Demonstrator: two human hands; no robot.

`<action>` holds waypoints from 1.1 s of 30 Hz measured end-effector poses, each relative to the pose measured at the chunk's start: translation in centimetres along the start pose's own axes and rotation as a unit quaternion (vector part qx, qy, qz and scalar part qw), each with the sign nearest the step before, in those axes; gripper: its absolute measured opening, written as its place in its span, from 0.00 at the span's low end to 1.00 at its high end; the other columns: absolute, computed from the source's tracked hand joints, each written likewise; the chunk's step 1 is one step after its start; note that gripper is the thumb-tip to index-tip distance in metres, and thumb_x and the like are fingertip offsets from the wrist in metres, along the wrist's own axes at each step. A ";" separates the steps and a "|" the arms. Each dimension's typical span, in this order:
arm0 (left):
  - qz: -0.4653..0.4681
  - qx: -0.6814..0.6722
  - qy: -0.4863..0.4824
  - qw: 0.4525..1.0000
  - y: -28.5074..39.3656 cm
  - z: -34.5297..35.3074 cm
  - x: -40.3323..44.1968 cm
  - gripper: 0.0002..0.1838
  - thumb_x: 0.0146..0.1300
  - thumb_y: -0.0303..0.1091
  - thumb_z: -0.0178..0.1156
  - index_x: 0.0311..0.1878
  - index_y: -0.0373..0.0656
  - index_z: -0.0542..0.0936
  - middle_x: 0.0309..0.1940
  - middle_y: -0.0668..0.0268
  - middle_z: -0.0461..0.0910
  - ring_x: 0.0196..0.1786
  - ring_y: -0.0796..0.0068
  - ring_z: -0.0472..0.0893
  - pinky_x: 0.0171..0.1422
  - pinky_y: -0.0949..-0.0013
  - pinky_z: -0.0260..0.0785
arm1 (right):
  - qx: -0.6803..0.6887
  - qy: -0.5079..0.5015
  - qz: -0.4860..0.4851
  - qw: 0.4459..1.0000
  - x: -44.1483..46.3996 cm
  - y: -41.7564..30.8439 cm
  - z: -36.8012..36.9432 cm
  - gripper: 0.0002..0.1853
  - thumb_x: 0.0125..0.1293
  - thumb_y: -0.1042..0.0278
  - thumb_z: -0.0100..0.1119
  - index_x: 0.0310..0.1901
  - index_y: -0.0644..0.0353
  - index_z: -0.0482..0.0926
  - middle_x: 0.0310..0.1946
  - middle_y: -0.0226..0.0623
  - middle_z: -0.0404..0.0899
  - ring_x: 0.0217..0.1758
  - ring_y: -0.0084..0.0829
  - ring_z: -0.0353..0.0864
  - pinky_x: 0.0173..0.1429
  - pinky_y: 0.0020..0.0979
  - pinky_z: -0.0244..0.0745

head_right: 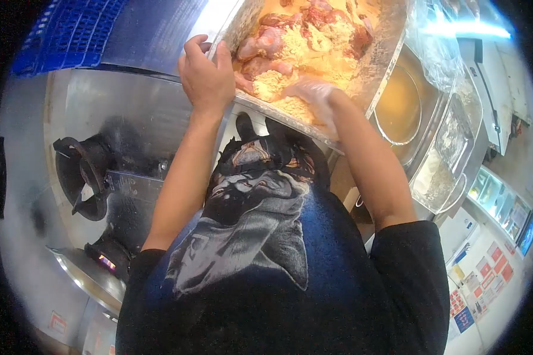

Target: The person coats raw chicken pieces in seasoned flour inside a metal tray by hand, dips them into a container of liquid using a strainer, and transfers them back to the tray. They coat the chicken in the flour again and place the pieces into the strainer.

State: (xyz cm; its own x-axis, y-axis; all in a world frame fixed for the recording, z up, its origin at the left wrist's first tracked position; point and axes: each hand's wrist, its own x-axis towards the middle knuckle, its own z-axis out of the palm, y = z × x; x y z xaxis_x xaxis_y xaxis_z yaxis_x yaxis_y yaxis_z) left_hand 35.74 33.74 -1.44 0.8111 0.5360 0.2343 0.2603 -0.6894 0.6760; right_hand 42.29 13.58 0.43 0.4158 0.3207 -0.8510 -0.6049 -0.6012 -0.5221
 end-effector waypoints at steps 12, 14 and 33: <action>-0.010 -0.001 0.003 1.000 0.3 0.0 0.0 0.24 0.74 0.44 0.61 0.63 0.37 0.74 0.51 0.52 0.83 0.60 0.50 0.77 0.66 0.49 0.68 | -0.043 0.169 -0.208 0.962 1.7 -4.8 -3.2 0.31 0.64 0.56 0.74 0.66 0.61 0.80 0.62 0.42 0.83 0.67 0.35 0.80 0.69 0.42 0.75; -0.011 -0.004 0.001 1.000 0.3 0.0 0.0 0.24 0.74 0.44 0.61 0.63 0.37 0.74 0.52 0.52 0.83 0.60 0.50 0.77 0.66 0.49 0.68 | -0.104 0.160 -0.263 0.946 3.4 -5.5 -2.7 0.27 0.66 0.59 0.75 0.63 0.59 0.81 0.56 0.38 0.87 0.67 0.35 0.81 0.74 0.36 0.70; -0.012 0.001 0.005 1.000 0.2 0.1 -0.1 0.23 0.74 0.44 0.62 0.63 0.38 0.74 0.51 0.53 0.83 0.59 0.51 0.77 0.64 0.49 0.69 | -0.409 0.117 -0.286 0.859 -0.2 0.9 -2.5 0.06 0.73 0.67 0.67 0.46 0.56 0.89 0.48 0.46 0.85 0.51 0.41 0.84 0.58 0.37 0.79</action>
State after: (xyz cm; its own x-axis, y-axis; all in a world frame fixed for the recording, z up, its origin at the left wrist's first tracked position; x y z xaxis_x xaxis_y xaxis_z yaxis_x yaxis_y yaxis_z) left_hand 35.78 33.53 -1.43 0.7992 0.5575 0.2247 0.2815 -0.6775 0.6795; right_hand 43.31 11.16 0.21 0.6695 0.6360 -0.3837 0.3826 -0.7381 -0.5558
